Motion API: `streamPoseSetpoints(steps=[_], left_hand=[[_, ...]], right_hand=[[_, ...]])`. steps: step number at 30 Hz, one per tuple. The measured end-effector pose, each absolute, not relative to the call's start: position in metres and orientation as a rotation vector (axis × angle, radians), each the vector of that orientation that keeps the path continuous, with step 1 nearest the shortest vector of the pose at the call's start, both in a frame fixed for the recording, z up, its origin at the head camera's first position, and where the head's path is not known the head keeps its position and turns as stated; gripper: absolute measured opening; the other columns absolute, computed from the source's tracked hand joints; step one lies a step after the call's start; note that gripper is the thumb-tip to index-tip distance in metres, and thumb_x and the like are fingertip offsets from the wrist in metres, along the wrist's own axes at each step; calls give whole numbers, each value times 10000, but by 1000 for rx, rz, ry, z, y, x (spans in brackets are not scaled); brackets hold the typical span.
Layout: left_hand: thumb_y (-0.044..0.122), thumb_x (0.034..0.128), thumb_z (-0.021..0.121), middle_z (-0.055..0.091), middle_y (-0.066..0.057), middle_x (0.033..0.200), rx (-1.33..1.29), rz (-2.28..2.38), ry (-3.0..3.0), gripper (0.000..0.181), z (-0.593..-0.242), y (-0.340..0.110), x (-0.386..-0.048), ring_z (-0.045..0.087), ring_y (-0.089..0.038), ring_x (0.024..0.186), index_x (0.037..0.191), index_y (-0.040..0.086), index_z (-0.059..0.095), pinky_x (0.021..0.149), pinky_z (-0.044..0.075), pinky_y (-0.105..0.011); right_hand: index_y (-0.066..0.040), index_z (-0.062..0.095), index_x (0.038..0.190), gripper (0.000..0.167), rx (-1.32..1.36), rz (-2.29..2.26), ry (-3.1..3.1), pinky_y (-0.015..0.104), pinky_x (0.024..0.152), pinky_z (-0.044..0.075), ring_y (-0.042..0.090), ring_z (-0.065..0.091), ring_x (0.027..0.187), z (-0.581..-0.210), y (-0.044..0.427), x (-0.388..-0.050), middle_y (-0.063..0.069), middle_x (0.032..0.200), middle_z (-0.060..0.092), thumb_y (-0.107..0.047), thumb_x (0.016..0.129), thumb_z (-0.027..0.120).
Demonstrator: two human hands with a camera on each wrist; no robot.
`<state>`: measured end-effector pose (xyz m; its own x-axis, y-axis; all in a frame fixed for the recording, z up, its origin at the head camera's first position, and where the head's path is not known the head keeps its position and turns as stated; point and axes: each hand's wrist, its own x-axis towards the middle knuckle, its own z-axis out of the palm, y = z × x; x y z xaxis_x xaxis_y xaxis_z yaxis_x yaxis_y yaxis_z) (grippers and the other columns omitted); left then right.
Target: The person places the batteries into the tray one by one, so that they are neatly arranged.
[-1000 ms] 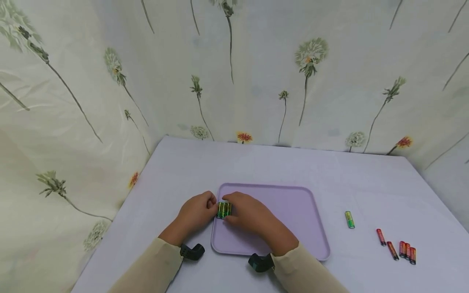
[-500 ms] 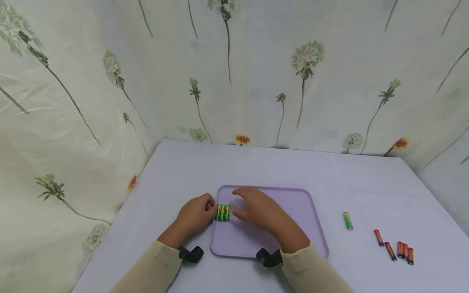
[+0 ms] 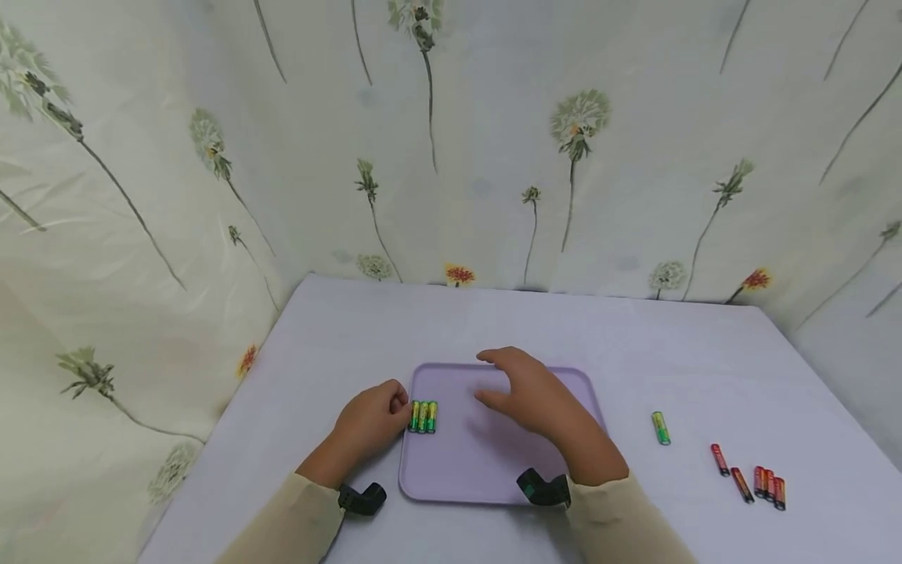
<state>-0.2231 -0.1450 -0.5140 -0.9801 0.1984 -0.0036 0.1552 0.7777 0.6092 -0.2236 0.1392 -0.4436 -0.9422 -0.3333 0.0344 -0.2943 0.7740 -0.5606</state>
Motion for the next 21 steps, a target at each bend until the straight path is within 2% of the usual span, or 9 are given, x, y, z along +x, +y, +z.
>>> streamPoseSetpoints(steps=[6, 14, 21], left_hand=[[298, 995, 660, 582, 89, 771, 298, 978, 2902, 106, -516, -146, -223, 535, -115, 710, 946, 218, 613, 659, 429, -309], [300, 999, 659, 593, 83, 782, 267, 976, 2897, 101, -515, -145, -225, 545, -122, 727, 962, 217, 617, 674, 437, -312], [291, 994, 663, 592, 83, 788, 260, 970, 2891, 100, -514, -145, -223, 541, -121, 732, 966, 206, 619, 678, 434, -314]], right_hand=[[-191, 567, 1482, 585, -488, -871, 2940, 532, 1092, 467, 278, 575, 1335, -440, 161, -219, 36, 1502, 561, -386, 961, 747], [-181, 560, 1487, 586, -423, -865, 2992, 564, 1094, 452, 304, 565, 1336, -440, 198, -216, 73, 1491, 568, -378, 967, 742], [-127, 548, 1491, 608, -372, -836, 3037, 595, 1092, 438, 352, 568, 1325, -443, 234, -208, 134, 1486, 570, -372, 970, 744]])
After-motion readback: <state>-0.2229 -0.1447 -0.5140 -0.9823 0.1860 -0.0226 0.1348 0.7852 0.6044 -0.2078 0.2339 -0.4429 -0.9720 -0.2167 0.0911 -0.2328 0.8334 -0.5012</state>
